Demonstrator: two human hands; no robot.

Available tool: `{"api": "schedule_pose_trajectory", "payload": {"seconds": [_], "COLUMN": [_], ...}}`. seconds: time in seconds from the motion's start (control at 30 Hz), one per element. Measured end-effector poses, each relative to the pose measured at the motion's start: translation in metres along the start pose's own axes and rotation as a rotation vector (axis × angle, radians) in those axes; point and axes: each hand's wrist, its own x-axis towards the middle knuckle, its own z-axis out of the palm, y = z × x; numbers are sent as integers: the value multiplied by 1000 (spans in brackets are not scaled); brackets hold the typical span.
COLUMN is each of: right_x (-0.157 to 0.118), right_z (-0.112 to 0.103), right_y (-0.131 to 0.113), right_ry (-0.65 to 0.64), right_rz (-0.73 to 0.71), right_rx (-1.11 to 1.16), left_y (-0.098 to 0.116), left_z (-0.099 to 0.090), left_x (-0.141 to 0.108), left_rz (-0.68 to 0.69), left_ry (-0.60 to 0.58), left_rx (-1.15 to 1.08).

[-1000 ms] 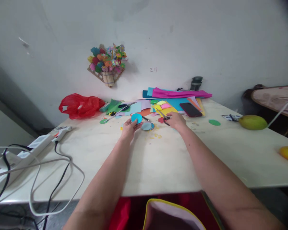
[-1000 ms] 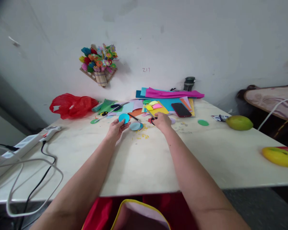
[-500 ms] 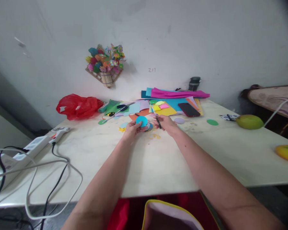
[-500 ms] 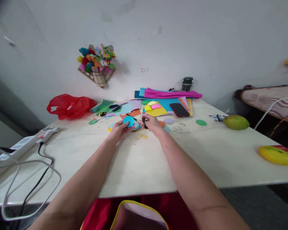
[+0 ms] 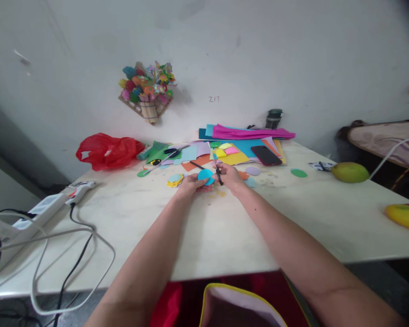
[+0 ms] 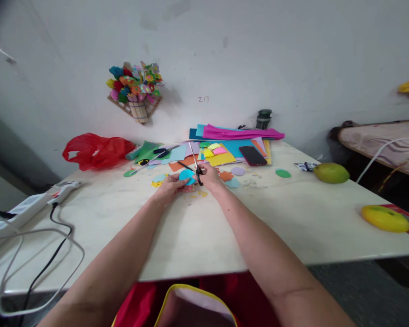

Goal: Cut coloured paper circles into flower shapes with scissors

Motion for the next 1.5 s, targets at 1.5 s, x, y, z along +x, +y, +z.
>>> {"api": "schedule_pose_trajectory", "payload": {"seconds": [1.5], "right_x": [1], "right_z": [-27], "right_y": [7], "right_ry": [-637], "right_rz": [108], "right_rx": [-252], "left_y": [0], "left_z": [-15], "left_x": [5], "left_rz": [130], "left_ry": [159], "left_rx": [-204]}}
